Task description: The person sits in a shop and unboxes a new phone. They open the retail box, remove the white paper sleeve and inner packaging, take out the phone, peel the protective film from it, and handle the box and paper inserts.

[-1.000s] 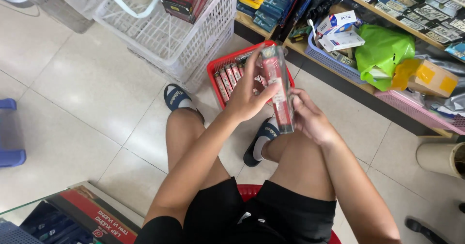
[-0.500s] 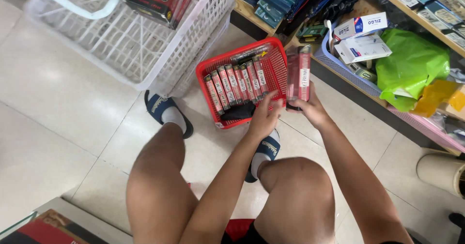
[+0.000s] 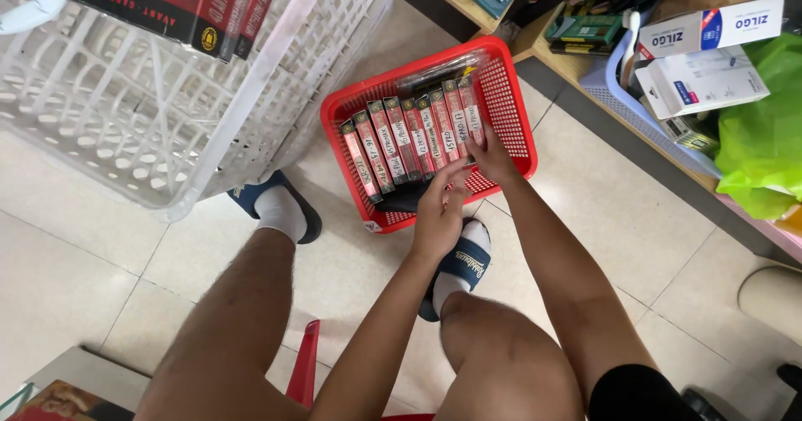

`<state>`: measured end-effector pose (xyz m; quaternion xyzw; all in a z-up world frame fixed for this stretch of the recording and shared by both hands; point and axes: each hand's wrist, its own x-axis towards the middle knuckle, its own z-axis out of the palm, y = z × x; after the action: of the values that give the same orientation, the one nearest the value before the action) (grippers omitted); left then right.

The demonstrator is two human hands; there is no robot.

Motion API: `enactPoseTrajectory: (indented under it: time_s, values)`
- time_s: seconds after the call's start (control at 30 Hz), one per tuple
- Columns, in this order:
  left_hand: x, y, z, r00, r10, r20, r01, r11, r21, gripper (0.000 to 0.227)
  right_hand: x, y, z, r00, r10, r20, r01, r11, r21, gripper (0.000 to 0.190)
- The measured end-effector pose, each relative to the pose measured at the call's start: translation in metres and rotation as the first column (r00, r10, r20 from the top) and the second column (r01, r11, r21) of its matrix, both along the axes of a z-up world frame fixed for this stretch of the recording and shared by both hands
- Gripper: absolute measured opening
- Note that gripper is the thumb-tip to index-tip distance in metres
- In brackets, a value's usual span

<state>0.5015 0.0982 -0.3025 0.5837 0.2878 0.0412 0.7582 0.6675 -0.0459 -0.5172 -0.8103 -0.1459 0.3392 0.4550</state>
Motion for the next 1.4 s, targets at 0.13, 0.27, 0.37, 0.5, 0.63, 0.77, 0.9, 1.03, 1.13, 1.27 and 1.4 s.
enactPoseTrajectory:
  time_s: [0.13,0.27,0.37,0.5,0.63,0.77,0.9,1.03,1.13,1.27,1.4]
  values:
    - [-0.001,0.0,0.014,0.999,-0.03,-0.009,0.031,0.999,0.028,0.041,-0.014,0.019,0.038,0.996,0.0,0.086,0.026,0.953,-0.3,0.078]
    - [0.004,0.02,0.048,0.991,0.055,0.118,-0.075,0.982,0.174,0.045,-0.035,0.047,0.113,0.923,0.16,0.351,-0.094,0.976,-0.196,0.072]
    - [0.013,0.041,0.096,0.961,0.104,0.257,-0.182,0.935,0.304,0.044,-0.047,0.087,0.208,0.867,0.277,0.414,-0.289,0.957,-0.034,0.075]
    - [0.015,0.077,0.194,0.919,-0.016,0.394,-0.242,0.766,0.595,0.035,-0.064,0.122,0.314,0.791,0.34,0.508,-0.525,0.804,0.28,0.067]
    - [0.016,0.165,0.24,0.93,-0.017,0.368,-0.318,0.467,0.825,0.041,-0.091,0.119,0.382,0.816,0.476,0.327,-0.481,0.874,-0.072,0.04]
    - [0.021,0.249,0.223,0.955,0.223,0.198,-0.241,0.186,0.953,0.096,-0.161,0.112,0.502,0.845,0.494,0.204,-0.522,0.845,0.117,0.045]
    - [0.019,0.273,0.187,0.955,0.278,0.106,-0.193,0.307,0.932,0.118,-0.208,0.08,0.524,0.849,0.512,0.129,-0.528,0.834,0.16,0.05]
    - [0.003,0.271,0.216,0.939,0.262,0.223,-0.295,0.278,0.914,0.111,-0.232,0.048,0.504,0.915,0.388,0.112,-0.403,0.898,0.177,0.049]
    - [-0.026,0.255,0.253,0.904,0.176,0.39,-0.424,0.262,0.867,0.103,-0.248,0.03,0.495,0.956,0.248,0.159,-0.284,0.921,0.266,0.047]
    - [-0.083,0.22,0.317,0.811,-0.058,0.582,-0.54,0.31,0.783,0.098,-0.268,0.028,0.489,0.98,0.099,0.172,-0.15,0.935,0.321,0.042]
    - [-0.169,0.163,0.352,0.697,-0.197,0.689,-0.356,0.74,0.571,0.09,-0.288,0.025,0.492,0.975,0.102,0.198,-0.18,0.886,0.427,0.041]
